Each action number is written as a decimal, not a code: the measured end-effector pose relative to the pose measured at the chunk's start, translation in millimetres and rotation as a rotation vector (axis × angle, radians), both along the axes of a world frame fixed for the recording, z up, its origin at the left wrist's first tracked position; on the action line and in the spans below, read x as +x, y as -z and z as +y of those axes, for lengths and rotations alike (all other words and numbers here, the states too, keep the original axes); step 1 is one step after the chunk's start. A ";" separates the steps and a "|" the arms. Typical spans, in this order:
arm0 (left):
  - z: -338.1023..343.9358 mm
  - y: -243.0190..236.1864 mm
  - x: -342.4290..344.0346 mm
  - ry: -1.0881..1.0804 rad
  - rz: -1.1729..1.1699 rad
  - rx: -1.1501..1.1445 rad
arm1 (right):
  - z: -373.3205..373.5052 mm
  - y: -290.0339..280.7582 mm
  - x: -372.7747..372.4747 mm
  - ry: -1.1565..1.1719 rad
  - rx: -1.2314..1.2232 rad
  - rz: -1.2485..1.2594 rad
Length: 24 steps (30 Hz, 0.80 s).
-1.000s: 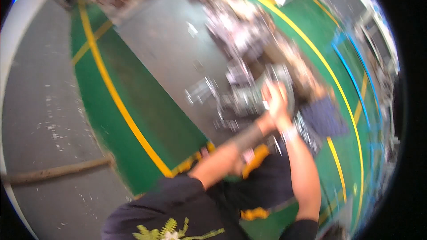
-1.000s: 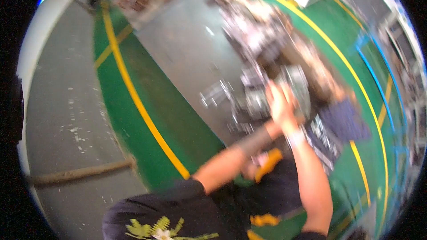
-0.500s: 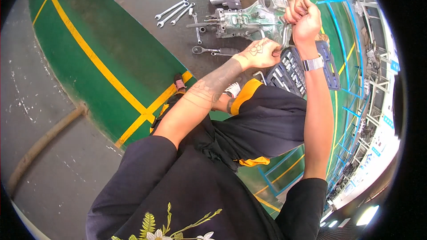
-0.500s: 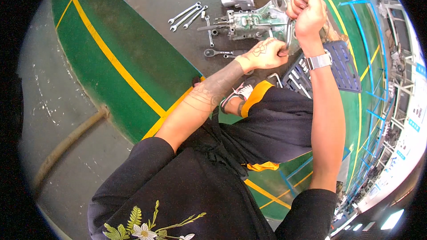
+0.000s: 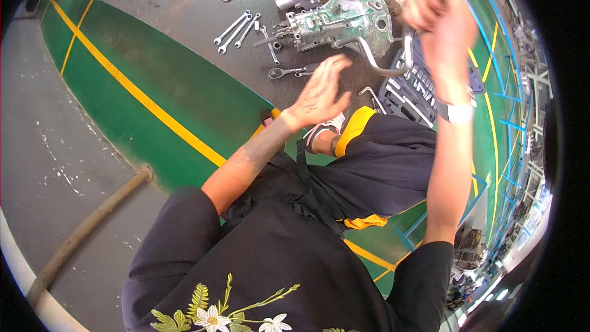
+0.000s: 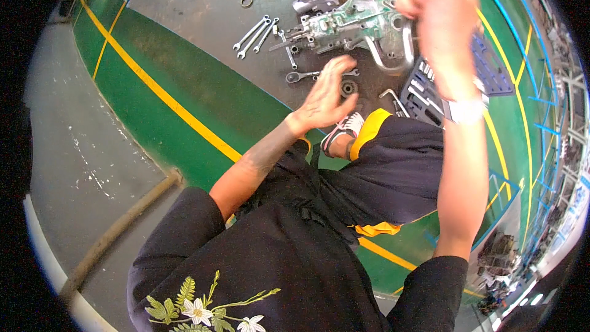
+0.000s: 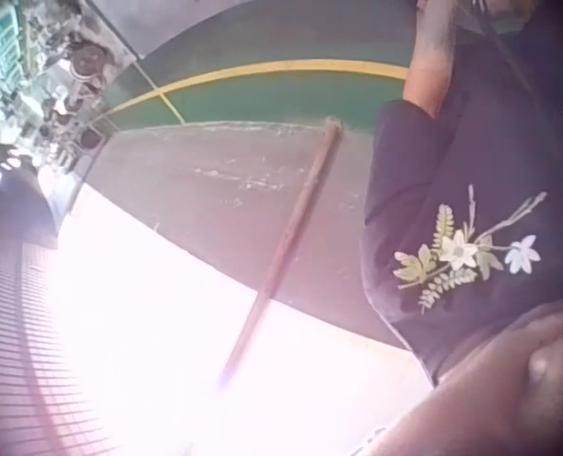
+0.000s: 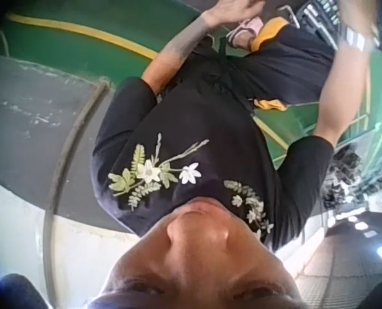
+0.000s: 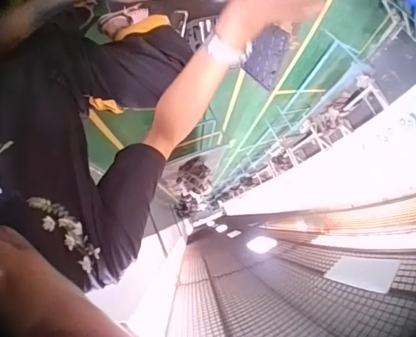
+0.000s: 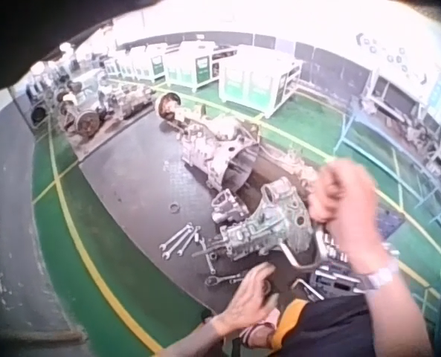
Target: Assembling and repairing automotive transmission components using various hand tools.
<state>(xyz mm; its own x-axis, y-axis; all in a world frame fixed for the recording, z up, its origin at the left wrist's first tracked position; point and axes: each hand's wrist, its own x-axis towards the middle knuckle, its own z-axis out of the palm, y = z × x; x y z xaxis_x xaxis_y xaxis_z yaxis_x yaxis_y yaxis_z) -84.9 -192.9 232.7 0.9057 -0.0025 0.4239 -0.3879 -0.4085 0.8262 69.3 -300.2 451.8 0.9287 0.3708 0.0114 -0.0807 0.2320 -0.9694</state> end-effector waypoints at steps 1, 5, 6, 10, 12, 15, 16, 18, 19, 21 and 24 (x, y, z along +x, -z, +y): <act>14.3 19.7 -15.4 0.051 0.171 0.034 | -8.2 -15.8 -7.5 0.063 0.003 0.012; 67.7 157.4 -77.1 -0.276 0.658 -0.010 | -57.7 -30.7 -2.7 0.095 0.004 0.092; 82.7 178.9 -84.9 -0.393 0.724 0.020 | -80.0 -20.8 4.8 0.031 0.019 0.103; 124.7 220.3 -60.9 -0.480 0.648 0.177 | -113.8 -12.3 -6.2 0.168 -0.023 0.123; 127.8 221.5 -29.6 -0.449 0.639 0.297 | -120.2 -18.0 -19.2 0.387 -0.100 0.140; 113.0 225.5 15.7 -0.448 0.588 0.448 | -156.0 -18.1 -30.7 0.407 -0.208 0.011; 106.8 229.7 28.8 -0.465 0.570 0.487 | -162.0 -21.1 -36.1 0.393 -0.205 0.037; 104.8 237.0 52.1 -0.479 0.561 0.653 | -188.8 -19.4 -36.9 0.225 -0.127 0.036; 111.4 244.2 61.3 -0.471 0.577 0.670 | -191.2 -19.2 -39.0 0.235 -0.124 0.039; 118.2 254.6 65.7 -0.502 0.584 0.675 | -189.1 -17.7 -45.8 0.356 -0.144 0.006; 111.0 251.4 66.1 -0.493 0.770 0.640 | -145.4 -24.6 -63.0 0.917 -0.290 0.053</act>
<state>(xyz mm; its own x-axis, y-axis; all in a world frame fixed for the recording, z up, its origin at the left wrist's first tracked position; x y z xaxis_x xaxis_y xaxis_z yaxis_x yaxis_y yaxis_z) -18.8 -81.9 -18.8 0.8882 0.4128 -0.2017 0.4591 -0.8130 0.3581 6.3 -445.6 476.4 0.8552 -0.5180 -0.0169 -0.0326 -0.0213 -0.9992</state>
